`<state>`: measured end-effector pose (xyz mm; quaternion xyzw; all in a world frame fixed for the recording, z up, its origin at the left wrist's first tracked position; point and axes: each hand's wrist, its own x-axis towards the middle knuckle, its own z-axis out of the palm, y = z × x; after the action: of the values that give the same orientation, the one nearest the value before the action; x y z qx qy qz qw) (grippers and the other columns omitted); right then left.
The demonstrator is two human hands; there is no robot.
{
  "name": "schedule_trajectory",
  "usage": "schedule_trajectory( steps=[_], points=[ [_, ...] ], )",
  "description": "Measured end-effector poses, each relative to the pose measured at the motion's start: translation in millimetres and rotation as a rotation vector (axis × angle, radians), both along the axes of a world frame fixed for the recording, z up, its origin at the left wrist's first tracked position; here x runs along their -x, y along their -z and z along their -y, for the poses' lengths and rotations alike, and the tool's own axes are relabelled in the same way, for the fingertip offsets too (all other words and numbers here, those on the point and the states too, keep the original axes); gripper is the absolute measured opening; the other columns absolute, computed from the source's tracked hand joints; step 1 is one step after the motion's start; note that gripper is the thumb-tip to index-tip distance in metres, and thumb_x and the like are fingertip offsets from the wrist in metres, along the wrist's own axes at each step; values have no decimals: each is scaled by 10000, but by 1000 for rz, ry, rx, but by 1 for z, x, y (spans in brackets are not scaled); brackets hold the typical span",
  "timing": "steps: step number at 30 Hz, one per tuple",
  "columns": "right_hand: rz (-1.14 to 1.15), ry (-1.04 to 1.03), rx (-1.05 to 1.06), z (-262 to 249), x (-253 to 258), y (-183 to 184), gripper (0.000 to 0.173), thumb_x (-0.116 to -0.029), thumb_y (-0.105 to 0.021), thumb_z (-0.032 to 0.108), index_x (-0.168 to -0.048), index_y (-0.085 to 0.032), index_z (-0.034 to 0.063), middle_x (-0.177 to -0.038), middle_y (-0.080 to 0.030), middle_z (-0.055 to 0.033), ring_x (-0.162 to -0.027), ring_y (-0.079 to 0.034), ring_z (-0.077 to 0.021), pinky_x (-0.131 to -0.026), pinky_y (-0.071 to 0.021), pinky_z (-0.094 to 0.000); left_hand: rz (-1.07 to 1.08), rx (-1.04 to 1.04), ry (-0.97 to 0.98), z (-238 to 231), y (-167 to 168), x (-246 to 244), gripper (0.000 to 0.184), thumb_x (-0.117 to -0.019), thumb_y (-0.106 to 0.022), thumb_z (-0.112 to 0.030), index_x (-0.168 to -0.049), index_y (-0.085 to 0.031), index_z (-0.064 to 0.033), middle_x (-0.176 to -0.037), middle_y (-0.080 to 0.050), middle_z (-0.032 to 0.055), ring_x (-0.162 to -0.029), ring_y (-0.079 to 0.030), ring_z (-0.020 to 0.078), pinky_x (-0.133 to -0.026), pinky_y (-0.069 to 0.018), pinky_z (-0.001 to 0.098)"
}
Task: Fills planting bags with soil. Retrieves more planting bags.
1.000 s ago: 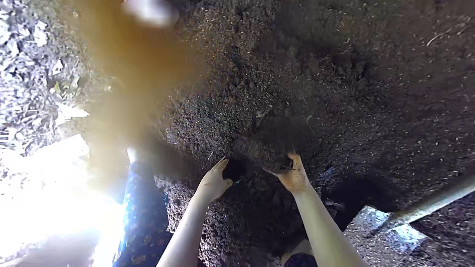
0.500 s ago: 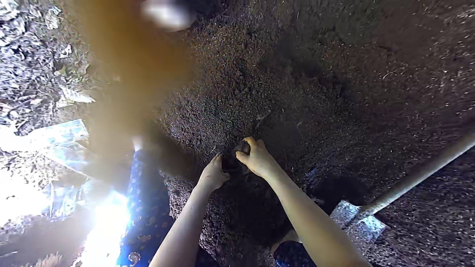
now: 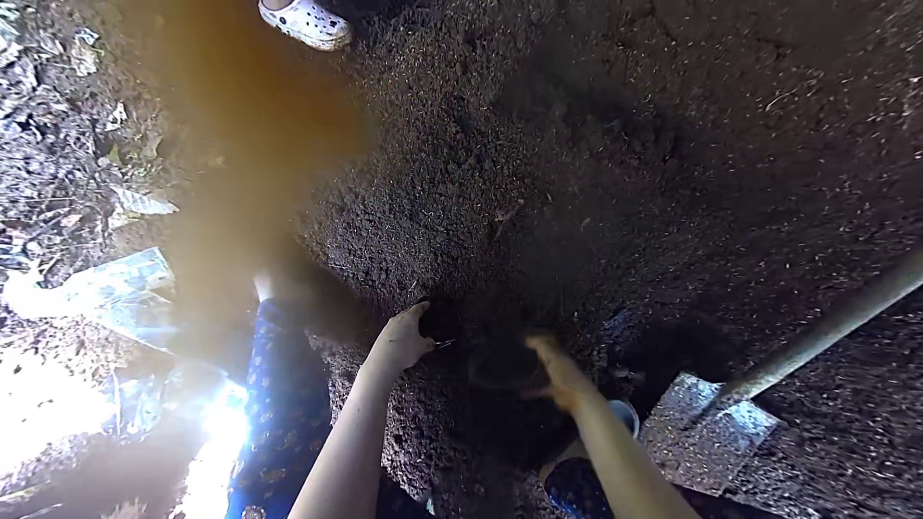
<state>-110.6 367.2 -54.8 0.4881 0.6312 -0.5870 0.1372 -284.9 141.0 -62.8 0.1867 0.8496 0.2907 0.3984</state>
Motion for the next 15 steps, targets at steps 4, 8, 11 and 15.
schedule_trajectory(
  steps=[4, 8, 11, 15],
  points=[
    [265, 438, 621, 88, -57, 86, 578, -1013, -497, 517, -1420, -469, 108, -1260, -598, -212, -1070, -636, -361, -833, -559, -553, 22, 103, -29, -3, -5, 2, 630, -1011, -617, -113, -1595, -387, -180, -1310, -658, 206, -1072, -703, 343, -971, -548, 516],
    [180, 969, 759, 120, -41, 130, 606, -1000, -446, 580, -1414, -454, 138, -1275, -579, -216, -1069, -623, -374, -812, -548, -559, -4, 199, -115, -14, -10, 0, 470, -1052, -501, -89, -1514, -518, -176, -1235, -694, 179, -1007, -717, 312, -929, -559, 493],
    [206, 1086, 810, 108, -31, 132, 637, -970, -470, 610, -1412, -455, 151, -1297, -570, -206, -1104, -611, -369, -832, -543, -562, -47, 214, -157, -19, -12, -5, 382, -1053, -496, -89, -1400, -634, -174, -1199, -714, 145, -971, -724, 274, -905, -570, 473],
    [141, 1115, 759, 89, -24, 119, 615, -978, -443, 613, -1383, -464, 151, -1228, -589, -200, -1026, -628, -354, -779, -551, -537, -82, 204, -145, -36, -28, -10, 381, -1057, -489, -79, -1372, -662, -206, -1157, -730, 124, -928, -726, 262, -868, -574, 461]
  ],
)
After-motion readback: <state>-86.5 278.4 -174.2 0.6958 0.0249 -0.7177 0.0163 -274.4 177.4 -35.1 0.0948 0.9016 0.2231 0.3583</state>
